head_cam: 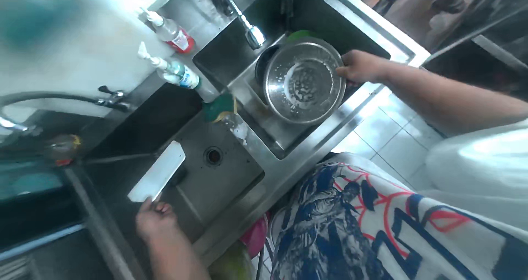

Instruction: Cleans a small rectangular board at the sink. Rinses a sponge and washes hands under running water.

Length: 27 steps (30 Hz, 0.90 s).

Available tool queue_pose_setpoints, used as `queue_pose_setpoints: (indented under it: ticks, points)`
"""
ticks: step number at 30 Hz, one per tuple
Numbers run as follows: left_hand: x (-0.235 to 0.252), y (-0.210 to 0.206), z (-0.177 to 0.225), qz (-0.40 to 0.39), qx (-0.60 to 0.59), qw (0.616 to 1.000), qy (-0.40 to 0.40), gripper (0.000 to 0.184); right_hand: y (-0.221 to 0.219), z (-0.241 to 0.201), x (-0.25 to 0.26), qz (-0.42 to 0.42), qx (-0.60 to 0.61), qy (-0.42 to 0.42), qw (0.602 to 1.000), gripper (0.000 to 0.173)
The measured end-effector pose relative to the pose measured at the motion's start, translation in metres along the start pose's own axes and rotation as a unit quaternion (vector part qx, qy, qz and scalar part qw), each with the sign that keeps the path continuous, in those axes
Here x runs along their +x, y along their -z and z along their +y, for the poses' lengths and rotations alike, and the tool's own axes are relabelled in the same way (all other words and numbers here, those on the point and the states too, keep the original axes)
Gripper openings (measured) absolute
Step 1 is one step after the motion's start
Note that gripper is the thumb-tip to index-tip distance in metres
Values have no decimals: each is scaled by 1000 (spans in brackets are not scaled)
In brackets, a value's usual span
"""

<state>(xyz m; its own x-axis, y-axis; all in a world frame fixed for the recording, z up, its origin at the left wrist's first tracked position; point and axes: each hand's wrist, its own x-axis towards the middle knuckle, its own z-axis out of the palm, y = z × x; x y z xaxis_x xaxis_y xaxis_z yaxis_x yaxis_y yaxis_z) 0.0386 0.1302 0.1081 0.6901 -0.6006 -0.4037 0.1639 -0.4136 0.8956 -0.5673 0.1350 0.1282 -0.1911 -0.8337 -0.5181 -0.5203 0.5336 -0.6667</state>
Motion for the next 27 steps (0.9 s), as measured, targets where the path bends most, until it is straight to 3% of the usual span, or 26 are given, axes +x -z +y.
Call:
queue_pose_setpoints:
  ticks: [8, 12, 21, 27]
  points:
    - [-17, -6, -9, 22, 2, 1000, 12, 17, -70, -3, 59, -102, -173, 127, 971, 21]
    - [-20, -1, -18, 29, 12, 999, 23, 17, -90, -1, 85, -148, -191, 148, 959, 21]
    - [-25, 10, -32, 47, 10, 998, 39, 21, -105, 9, 107, -154, -208, 157, 953, 23]
    - [-23, 15, -36, 59, -5, 997, 48, 20, -110, 25, 124, -111, -249, 149, 951, 29]
